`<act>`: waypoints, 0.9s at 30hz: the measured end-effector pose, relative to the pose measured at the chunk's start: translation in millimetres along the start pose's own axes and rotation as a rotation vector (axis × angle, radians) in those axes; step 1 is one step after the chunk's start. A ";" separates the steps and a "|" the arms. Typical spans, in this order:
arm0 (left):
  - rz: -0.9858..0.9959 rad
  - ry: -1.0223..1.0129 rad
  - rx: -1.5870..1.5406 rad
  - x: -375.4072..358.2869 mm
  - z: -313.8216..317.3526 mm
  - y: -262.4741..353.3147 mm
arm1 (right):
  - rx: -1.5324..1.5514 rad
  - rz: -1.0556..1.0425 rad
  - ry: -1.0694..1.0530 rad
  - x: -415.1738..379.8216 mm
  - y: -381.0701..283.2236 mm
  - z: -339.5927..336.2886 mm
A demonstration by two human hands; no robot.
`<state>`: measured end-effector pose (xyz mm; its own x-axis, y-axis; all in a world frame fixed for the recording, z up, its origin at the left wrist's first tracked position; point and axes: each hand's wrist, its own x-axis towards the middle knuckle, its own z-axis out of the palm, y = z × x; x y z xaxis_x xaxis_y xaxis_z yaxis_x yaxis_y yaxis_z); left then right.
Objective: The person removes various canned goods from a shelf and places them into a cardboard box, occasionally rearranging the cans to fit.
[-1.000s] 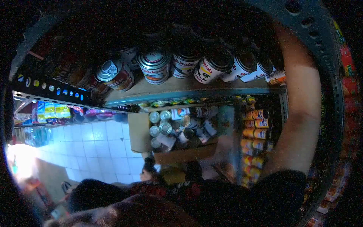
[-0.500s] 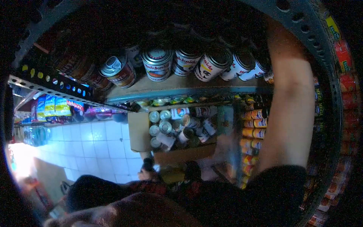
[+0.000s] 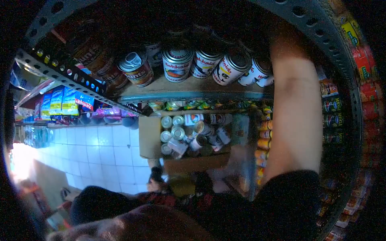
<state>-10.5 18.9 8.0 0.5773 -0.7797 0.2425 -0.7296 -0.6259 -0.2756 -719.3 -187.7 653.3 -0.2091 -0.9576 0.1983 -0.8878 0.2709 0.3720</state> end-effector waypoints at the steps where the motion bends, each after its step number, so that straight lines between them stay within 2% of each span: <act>1: -0.037 -0.279 0.009 0.4 -14.1 3.0 | 0.003 -0.001 0.008 0.8 -1.5 0.0; 4: -0.087 -0.189 0.025 -4.4 -24.6 8.0 | 0.016 -0.004 0.024 1.6 -8.5 3.5; 7: -0.018 -0.254 0.059 -4.3 -30.0 0.2 | 0.024 -0.006 0.033 1.2 -13.1 6.9; 11: -0.064 -0.216 0.116 -8.3 -26.3 -1.9 | 0.021 0.021 0.031 -8.1 -8.8 10.5; 13: 0.307 -0.049 0.095 -6.5 -0.4 -15.4 | 0.016 0.041 0.031 -16.8 -6.8 8.8; 14: 0.315 -0.047 0.092 -5.9 0.0 -11.7 | 0.014 0.050 0.032 -18.4 -6.1 8.7; 16: -0.047 -0.129 0.025 -5.8 -10.0 3.5 | 0.008 0.063 0.034 -23.1 -2.5 8.7; 27: 0.125 -0.316 0.010 21.5 -44.3 33.4 | -0.009 0.164 0.027 -66.7 18.5 18.1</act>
<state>-38.7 -18.0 45.2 0.5700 -0.8163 -0.0932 -0.7991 -0.5244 -0.2942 -729.1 -120.6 630.5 -0.3397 -0.8974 0.2815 -0.8390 0.4244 0.3406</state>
